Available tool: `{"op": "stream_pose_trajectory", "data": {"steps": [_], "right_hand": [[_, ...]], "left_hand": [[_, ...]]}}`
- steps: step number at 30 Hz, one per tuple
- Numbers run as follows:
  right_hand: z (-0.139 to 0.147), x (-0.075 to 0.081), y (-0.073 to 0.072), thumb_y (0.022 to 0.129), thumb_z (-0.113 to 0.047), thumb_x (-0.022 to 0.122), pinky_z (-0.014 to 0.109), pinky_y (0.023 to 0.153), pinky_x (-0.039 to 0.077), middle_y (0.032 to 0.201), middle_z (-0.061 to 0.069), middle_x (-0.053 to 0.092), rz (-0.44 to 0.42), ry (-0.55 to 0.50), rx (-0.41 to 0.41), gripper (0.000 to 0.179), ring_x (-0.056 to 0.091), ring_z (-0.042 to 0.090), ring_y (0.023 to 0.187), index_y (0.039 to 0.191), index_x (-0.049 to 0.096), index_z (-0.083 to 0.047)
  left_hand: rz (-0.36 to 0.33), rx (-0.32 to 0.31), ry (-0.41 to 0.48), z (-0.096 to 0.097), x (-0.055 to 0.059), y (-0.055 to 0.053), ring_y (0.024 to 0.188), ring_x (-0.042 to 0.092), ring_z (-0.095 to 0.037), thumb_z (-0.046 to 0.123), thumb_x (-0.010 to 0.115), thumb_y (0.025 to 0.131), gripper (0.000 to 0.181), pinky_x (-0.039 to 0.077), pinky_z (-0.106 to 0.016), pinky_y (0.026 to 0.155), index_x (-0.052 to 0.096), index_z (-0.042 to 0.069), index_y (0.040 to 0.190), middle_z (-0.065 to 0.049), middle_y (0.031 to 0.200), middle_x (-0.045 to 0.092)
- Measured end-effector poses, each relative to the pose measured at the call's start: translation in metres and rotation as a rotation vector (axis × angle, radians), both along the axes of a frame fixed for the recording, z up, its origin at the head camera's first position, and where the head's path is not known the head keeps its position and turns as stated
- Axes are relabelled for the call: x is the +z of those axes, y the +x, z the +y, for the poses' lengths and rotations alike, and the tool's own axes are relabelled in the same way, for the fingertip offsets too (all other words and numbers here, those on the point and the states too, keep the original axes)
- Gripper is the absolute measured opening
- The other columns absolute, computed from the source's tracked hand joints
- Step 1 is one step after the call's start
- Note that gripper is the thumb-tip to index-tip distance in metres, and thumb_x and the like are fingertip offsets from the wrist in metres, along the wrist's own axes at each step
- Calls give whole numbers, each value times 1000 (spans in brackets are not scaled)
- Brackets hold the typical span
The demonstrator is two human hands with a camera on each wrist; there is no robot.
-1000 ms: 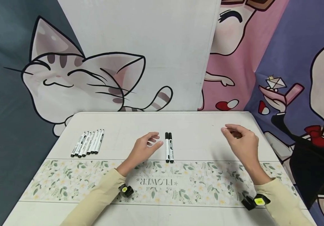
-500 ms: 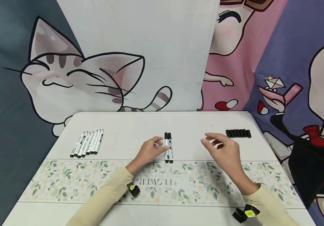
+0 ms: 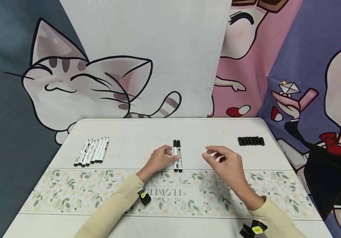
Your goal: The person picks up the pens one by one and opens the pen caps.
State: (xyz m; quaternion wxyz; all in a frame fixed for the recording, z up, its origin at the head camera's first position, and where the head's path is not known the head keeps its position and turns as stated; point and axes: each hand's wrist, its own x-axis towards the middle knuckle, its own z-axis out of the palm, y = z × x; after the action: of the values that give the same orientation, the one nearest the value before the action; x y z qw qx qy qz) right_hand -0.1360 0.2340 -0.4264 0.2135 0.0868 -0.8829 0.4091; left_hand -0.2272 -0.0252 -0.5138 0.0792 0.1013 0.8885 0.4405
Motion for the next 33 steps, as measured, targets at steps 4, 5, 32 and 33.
{"op": "stream_pose_trajectory", "data": {"steps": [4, 5, 32, 33], "right_hand": [[-3, -1, 1, 88, -15, 82, 12, 70, 47, 94, -1, 74, 6, -8, 16, 25, 62, 1, 80, 113, 79, -12], [-4, -2, 1, 88, -14, 82, 12, 70, 47, 94, -2, 74, 6, -10, 20, 25, 62, 1, 80, 113, 79, -12], [-10, 1, -3, 90, -12, 80, 12, 70, 49, 93, 1, 75, 0, -27, 53, 21, 63, 3, 78, 111, 79, -13], [-9, 2, -4, 90, -12, 80, 12, 70, 49, 93, 1, 75, 1, -27, 57, 21, 63, 2, 79, 111, 79, -13]], "left_hand": [[11, 5, 1, 2, -3, 0, 92, 68, -24, 44, 78, 90, 64, 55, -41, 82, 60, 3, 136, -10, 112, 70], [15, 6, 2, 2, -4, 0, 91, 67, -24, 43, 78, 90, 63, 55, -41, 81, 60, 3, 136, -10, 111, 70], [9, 59, -170, 12, 0, -6, 65, 64, -16, 30, 70, 94, 49, 57, -40, 76, 64, 1, 132, -6, 79, 73], [12, 66, -173, 12, 1, -5, 67, 65, -17, 30, 70, 94, 48, 58, -41, 78, 64, 0, 132, -9, 83, 74]]}}
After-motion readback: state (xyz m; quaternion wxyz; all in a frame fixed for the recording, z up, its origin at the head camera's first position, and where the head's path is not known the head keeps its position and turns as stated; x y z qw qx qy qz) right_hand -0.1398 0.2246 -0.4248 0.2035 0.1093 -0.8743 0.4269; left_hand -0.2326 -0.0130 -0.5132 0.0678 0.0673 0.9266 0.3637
